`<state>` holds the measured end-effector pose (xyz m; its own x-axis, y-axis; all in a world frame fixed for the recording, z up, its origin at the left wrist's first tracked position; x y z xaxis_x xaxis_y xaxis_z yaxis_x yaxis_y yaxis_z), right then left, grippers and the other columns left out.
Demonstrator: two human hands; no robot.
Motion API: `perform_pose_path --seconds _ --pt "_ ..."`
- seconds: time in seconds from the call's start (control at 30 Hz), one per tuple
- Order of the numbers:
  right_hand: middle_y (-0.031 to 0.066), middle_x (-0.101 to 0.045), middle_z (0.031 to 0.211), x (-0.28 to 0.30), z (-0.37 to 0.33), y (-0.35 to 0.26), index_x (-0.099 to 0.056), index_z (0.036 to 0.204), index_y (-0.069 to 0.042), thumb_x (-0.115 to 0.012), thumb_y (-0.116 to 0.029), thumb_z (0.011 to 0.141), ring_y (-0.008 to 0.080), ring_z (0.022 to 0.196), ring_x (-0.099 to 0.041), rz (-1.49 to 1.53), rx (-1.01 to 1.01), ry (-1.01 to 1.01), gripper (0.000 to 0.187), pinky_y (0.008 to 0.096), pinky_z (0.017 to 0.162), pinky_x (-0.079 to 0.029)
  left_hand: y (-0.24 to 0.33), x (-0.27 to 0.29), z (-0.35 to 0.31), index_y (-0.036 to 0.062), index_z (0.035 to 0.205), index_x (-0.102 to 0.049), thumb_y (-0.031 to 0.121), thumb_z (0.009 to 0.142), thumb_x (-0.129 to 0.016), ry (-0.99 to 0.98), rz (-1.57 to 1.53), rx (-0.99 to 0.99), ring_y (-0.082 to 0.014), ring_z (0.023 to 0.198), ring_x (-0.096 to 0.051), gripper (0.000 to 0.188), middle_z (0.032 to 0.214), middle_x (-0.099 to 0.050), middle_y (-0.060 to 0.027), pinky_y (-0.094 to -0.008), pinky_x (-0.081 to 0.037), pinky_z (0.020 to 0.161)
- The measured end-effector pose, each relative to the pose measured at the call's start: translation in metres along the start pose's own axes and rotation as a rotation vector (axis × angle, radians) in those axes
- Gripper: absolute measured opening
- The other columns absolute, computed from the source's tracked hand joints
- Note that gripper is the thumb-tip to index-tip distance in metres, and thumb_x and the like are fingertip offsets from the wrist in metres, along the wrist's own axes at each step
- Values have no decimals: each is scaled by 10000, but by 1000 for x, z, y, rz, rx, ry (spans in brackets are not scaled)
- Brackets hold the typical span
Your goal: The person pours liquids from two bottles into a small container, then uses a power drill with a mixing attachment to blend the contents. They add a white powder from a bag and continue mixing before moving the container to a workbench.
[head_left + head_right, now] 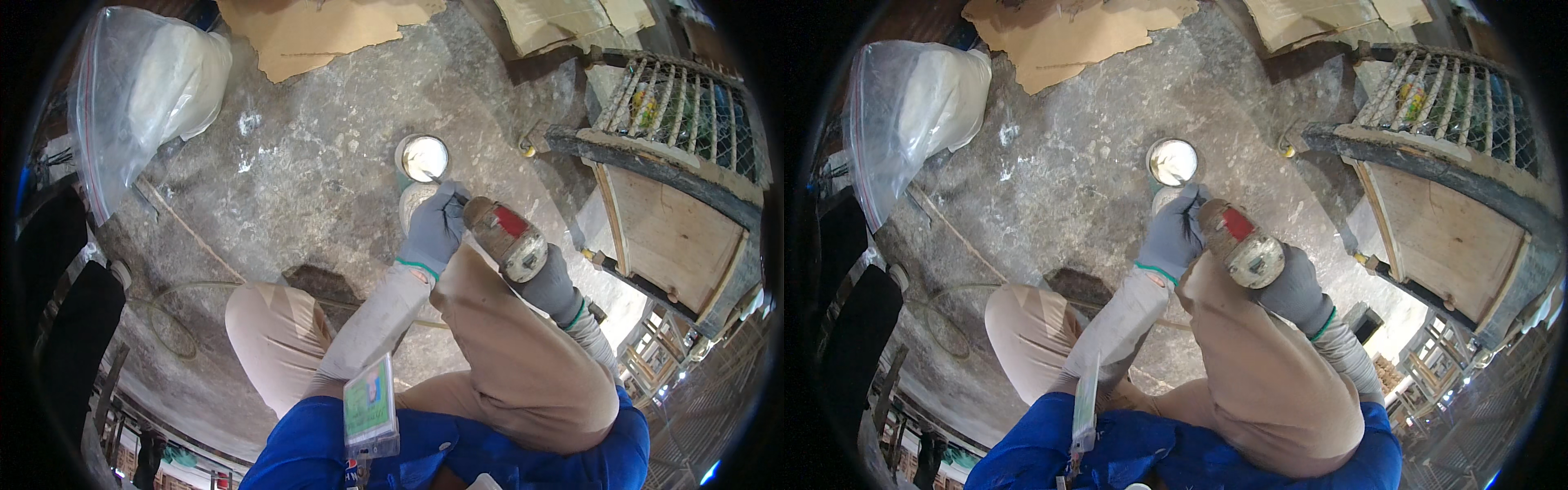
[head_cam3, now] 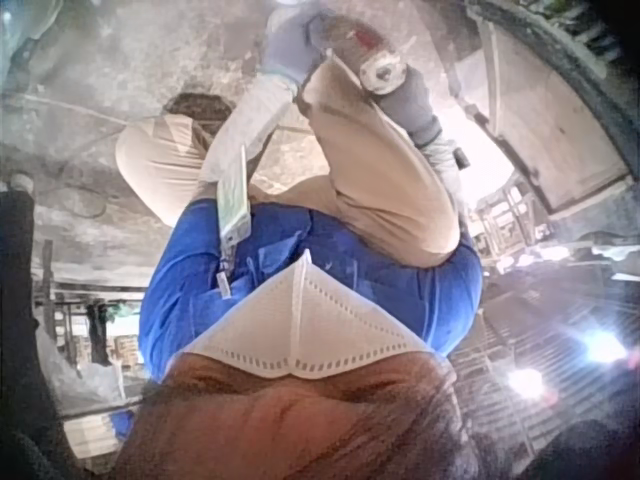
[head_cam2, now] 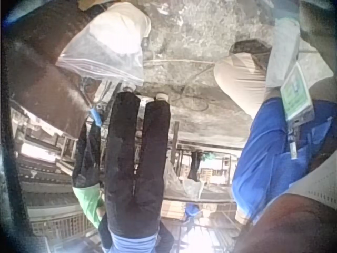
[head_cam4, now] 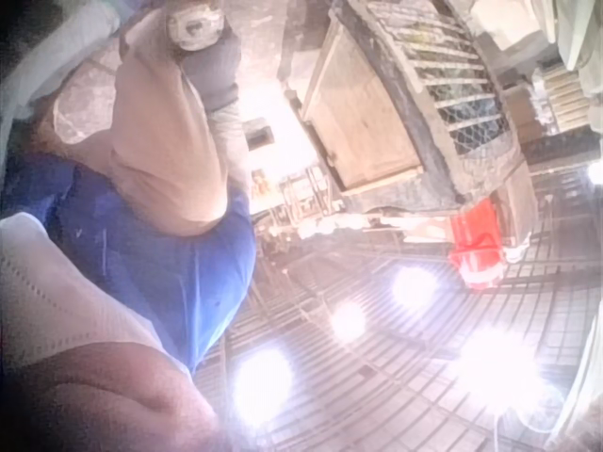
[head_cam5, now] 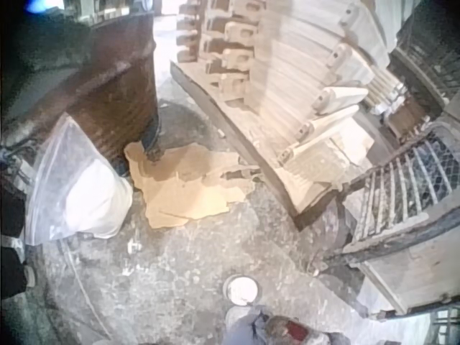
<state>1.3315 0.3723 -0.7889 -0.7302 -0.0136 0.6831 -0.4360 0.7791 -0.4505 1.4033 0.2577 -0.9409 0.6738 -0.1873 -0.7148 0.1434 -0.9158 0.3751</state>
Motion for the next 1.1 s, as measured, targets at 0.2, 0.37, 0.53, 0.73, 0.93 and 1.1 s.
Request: perform_pose_path --seconds 0.2,0.37,0.53,0.73,0.93,1.1 --pt "119 -635 778 8 10 1 -614 913 -46 -708 -234 718 290 702 -625 9 82 129 287 370 606 -481 0 -7 14 -19 939 -573 157 955 -433 -54 -317 242 -114 687 -562 225 817 -609 -44 -196 -438 613" --pt "178 -627 782 -3 17 -16 -590 947 -39 -683 -146 665 364 705 -615 57 195 117 316 402 604 -494 24 0 9 -17 952 -575 164 965 -416 -60 111 -33 -78 696 -530 242 795 -590 -31 -165 -426 602" --pt "174 -627 780 -1 3 -24 -585 955 -51 -700 -215 664 369 694 -612 1 88 34 353 410 603 -491 7 5 -12 -24 965 -575 178 973 -399 69 -354 201 -82 718 -529 269 801 -578 -25 -174 -426 621" --pt "156 -652 828 16 -5 -17 -605 993 -48 -736 -173 657 332 776 -638 164 -47 43 382 366 669 -504 5 -14 -8 -26 980 -566 184 968 -415 -83 -51 98 -73 736 -543 259 810 -580 -24 -147 -429 629" --pt "179 -638 803 3 15 -8 -601 970 -37 -724 -151 652 363 767 -623 230 96 60 360 372 653 -503 19 -11 -1 -29 969 -565 181 962 -427 71 -509 224 -71 689 -540 252 796 -585 -39 -115 -434 614" --pt "182 -630 772 4 12 -3 -592 945 -39 -726 -170 647 380 733 -614 125 68 22 352 397 612 -501 13 -9 -6 -12 975 -560 163 943 -466 96 -303 163 -82 704 -548 202 828 -579 -63 -149 -466 606"
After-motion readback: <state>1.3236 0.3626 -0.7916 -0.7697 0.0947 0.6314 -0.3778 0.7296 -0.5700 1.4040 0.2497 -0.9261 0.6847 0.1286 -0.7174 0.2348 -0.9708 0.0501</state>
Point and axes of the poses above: each hand's wrist, its own z-axis towards the middle knuckle, its own x-axis out of the back of the hand, y = z × x, the point moved 3 cm from there along z, towards the middle knuckle
